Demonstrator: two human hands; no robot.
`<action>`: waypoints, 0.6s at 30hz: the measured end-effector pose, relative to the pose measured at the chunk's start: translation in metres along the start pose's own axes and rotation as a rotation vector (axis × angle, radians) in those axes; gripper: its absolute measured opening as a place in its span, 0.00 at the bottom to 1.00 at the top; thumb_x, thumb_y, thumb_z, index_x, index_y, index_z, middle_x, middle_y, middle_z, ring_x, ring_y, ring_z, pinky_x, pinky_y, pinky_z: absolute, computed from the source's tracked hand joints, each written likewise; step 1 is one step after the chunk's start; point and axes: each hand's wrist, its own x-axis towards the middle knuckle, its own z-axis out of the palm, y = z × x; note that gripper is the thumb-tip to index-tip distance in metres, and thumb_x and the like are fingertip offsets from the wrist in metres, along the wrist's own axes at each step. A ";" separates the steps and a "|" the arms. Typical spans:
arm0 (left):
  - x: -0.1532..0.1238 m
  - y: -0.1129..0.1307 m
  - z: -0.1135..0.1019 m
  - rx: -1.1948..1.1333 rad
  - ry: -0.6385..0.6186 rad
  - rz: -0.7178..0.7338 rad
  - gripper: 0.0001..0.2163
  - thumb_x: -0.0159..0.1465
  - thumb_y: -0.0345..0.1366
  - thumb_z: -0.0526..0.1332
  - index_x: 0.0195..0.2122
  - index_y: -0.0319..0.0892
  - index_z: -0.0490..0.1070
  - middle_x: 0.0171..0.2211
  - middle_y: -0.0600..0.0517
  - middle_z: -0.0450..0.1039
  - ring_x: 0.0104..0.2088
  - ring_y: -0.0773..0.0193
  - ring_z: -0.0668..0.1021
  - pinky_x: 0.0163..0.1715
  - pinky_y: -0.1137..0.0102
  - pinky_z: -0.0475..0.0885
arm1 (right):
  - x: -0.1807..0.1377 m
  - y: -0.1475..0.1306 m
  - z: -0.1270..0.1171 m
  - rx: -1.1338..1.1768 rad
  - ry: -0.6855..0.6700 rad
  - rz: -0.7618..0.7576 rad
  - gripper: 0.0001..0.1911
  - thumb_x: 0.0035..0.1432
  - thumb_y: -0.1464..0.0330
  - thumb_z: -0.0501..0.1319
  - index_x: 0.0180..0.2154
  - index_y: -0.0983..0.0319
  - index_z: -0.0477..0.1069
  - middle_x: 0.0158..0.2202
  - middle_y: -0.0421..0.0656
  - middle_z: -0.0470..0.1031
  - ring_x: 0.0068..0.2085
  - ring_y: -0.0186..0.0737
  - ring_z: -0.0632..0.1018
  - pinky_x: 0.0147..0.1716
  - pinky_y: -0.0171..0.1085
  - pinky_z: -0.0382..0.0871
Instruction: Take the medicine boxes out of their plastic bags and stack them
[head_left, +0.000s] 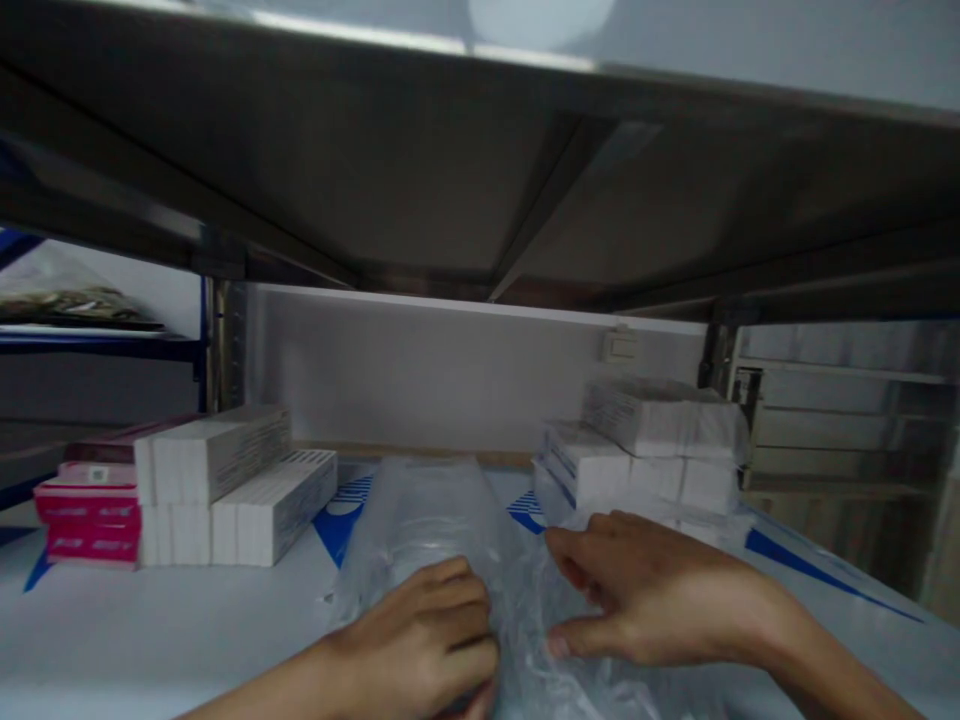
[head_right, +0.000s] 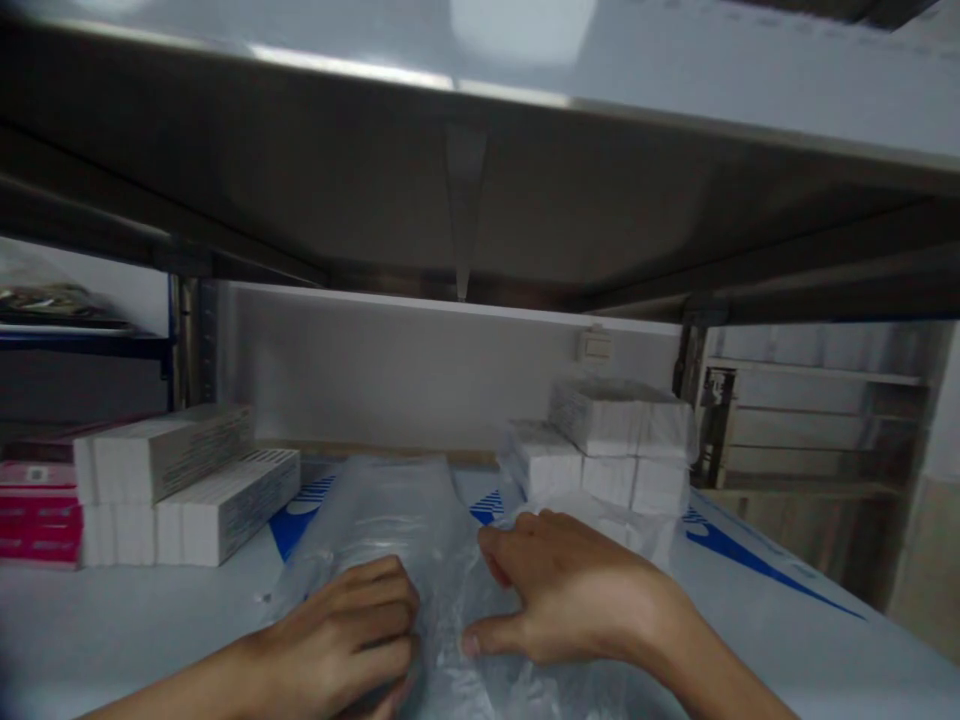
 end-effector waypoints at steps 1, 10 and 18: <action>-0.001 0.003 0.000 -0.032 -0.035 0.010 0.04 0.62 0.33 0.56 0.30 0.44 0.66 0.27 0.50 0.74 0.32 0.60 0.74 0.32 0.63 0.68 | 0.000 0.005 0.004 0.031 -0.028 0.006 0.19 0.49 0.51 0.69 0.34 0.55 0.68 0.33 0.45 0.75 0.36 0.49 0.75 0.31 0.41 0.62; -0.003 0.010 0.001 -0.262 -0.195 -0.055 0.04 0.66 0.37 0.57 0.37 0.45 0.69 0.35 0.50 0.78 0.43 0.57 0.75 0.45 0.61 0.72 | 0.012 0.040 0.009 0.891 -0.118 -0.308 0.09 0.61 0.66 0.61 0.36 0.57 0.59 0.33 0.38 0.73 0.33 0.37 0.80 0.32 0.36 0.71; -0.005 0.014 -0.002 -0.265 -0.052 -0.113 0.04 0.64 0.34 0.60 0.32 0.41 0.71 0.46 0.46 0.74 0.54 0.54 0.71 0.55 0.60 0.69 | 0.015 0.056 -0.012 1.428 0.635 -0.148 0.22 0.42 0.70 0.77 0.36 0.59 0.69 0.34 0.39 0.77 0.20 0.22 0.69 0.20 0.26 0.64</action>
